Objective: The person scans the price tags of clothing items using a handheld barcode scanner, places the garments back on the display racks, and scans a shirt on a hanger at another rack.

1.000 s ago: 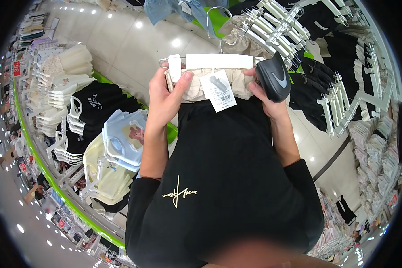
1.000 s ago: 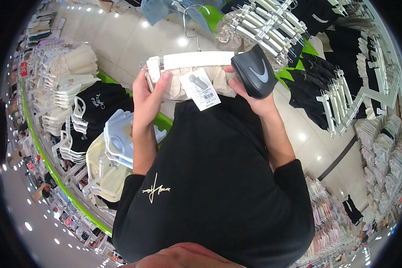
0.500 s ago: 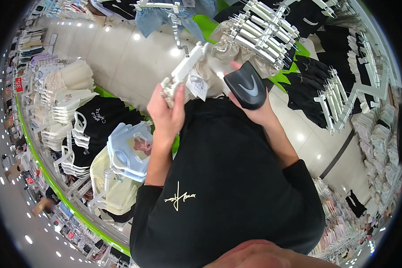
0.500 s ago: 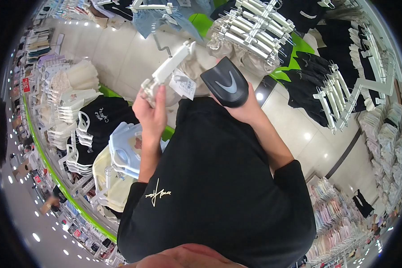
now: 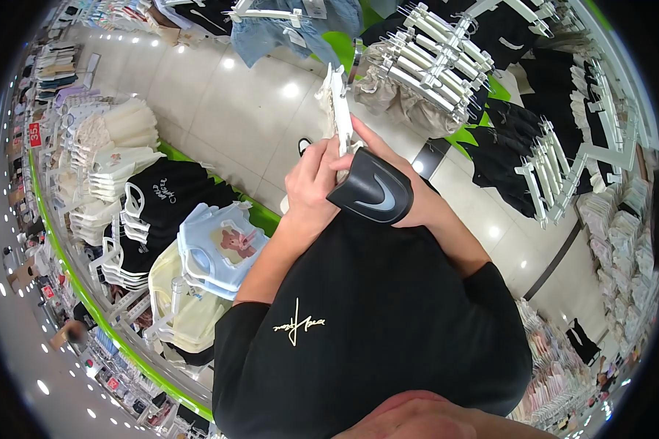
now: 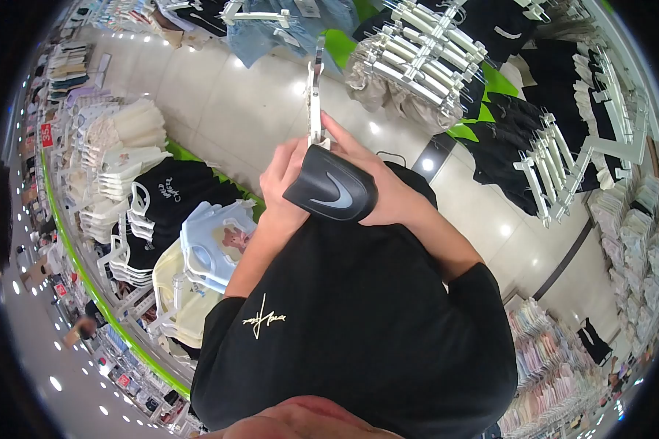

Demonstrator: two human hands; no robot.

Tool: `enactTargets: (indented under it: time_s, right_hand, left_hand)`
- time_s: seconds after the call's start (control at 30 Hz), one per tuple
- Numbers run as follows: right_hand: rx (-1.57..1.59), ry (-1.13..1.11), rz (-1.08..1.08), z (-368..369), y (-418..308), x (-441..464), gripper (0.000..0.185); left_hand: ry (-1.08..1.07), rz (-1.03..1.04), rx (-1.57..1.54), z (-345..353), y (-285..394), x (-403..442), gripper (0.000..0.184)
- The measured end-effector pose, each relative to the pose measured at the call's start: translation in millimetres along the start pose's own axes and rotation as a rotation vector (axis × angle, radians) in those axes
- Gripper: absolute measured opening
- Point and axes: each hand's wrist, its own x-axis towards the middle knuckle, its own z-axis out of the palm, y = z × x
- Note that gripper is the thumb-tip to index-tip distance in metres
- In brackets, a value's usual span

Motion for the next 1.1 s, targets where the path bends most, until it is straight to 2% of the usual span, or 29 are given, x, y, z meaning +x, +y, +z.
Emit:
enactTargets:
  time_s: [0.1,0.17,0.2,0.27,0.3,0.33,0.4,0.47,0.5,0.57,0.6,0.7,0.8,0.9,0.93,1.03,1.1]
  right_hand:
    - [-0.059,0.221,0.0,9,-7,2,0.075]
    - [-0.032,0.4,0.083,19,-4,0,0.069]
    - [-0.037,0.461,0.066,19,-3,1,0.067]
    - [-0.054,0.591,0.022,20,-1,7,0.062]
    - [-0.081,0.662,-0.009,20,-3,10,0.055]
    - [-0.17,0.666,0.035,18,-2,7,0.041]
    - [-0.226,0.695,0.069,14,-4,6,0.02]
    - [-0.233,0.671,0.002,3,1,8,0.017]
    - [0.008,0.739,0.055,1,5,6,0.018]
    - [0.267,0.796,0.0,-8,10,6,0.019]
    - [0.41,0.86,0.023,-13,7,6,0.024]
    - [0.585,0.877,0.042,-28,3,1,0.022]
    - [0.671,0.818,0.024,-40,6,-6,0.022]
    - [0.739,0.798,0.023,-45,7,-8,0.023]
    - [0.749,0.803,0.021,-46,7,-8,0.023]
    - [0.706,0.854,0.022,-50,4,-8,0.026]
    - [0.696,0.934,0.032,-53,17,-13,0.03]
  left_hand:
    - [0.011,0.004,-0.027,8,3,1,0.051]
    - [-0.031,0.026,-0.069,15,2,-3,0.051]
    - [-0.105,-0.04,-0.054,12,11,-2,0.053]
    - [-0.102,-0.021,-0.134,14,15,2,0.055]
    - [-0.102,-0.013,-0.173,14,16,3,0.057]
    - [-0.109,0.014,-0.181,15,14,3,0.063]
    - [-0.137,-0.019,-0.229,10,17,8,0.063]
    - [-0.177,-0.07,-0.299,1,23,13,0.062]
    - [-0.175,-0.032,-0.343,0,19,14,0.061]
    - [-0.176,0.042,-0.433,-3,6,13,0.06]
    - [-0.188,-0.033,-0.447,-9,1,10,0.058]
    - [0.129,-0.094,-0.08,-11,-33,7,0.065]
    - [0.28,-0.193,0.049,-18,-59,18,0.07]
    - [0.046,-0.51,-0.604,-15,-88,4,0.074]
    - [-0.05,-0.614,-0.876,-19,-89,4,0.054]
    - [-0.236,-0.722,-0.829,-18,-108,-10,0.03]
    - [-0.185,-0.737,-0.915,-17,-105,-13,0.02]
